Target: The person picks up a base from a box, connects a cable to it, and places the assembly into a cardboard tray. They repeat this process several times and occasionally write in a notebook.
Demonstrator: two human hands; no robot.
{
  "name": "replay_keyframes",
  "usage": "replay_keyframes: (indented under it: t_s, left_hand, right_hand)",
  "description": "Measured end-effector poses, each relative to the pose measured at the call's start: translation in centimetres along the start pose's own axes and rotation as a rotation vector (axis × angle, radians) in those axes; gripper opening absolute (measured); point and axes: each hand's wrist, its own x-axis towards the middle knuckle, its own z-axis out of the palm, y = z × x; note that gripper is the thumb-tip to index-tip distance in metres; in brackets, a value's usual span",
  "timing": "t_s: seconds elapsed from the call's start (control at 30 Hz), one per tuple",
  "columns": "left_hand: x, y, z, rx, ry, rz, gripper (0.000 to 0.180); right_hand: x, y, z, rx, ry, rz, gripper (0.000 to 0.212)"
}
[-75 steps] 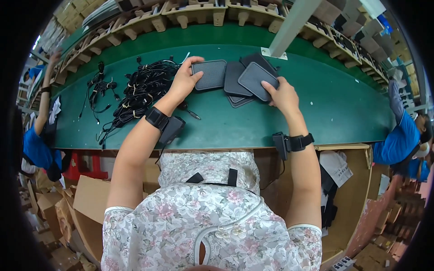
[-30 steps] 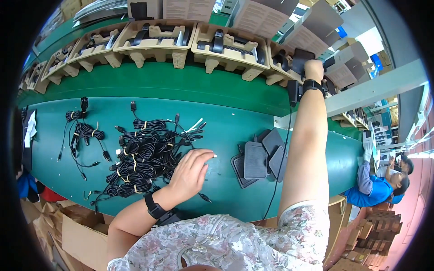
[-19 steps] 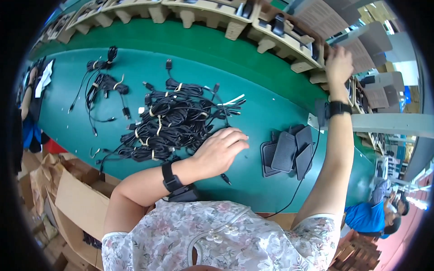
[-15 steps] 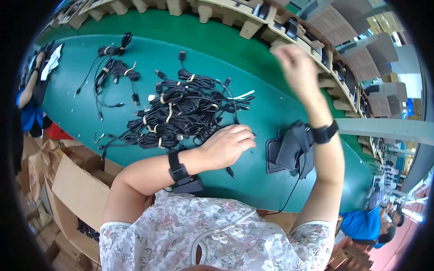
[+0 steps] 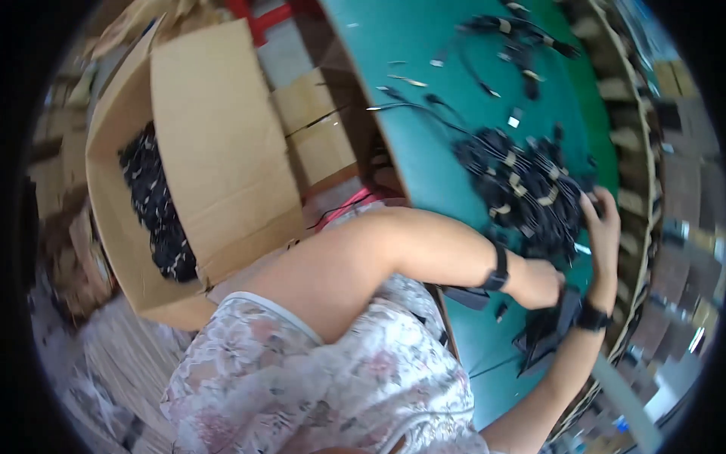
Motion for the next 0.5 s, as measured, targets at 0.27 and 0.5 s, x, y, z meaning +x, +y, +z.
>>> replay_keyframes:
  t_s: [0.27,0.5]
  left_hand:
    - [1.1,0.9,-1.1,-0.577,0.341,-0.242,0.044]
    - [3.6,0.2,-4.1,-1.748,0.541,-0.225,0.025]
  right_hand:
    - [-7.8,-4.0,-5.8,0.942,0.326,0.216,0.030]
    - [-14.0,-5.8,-4.4,0.781,0.240,0.177,0.037]
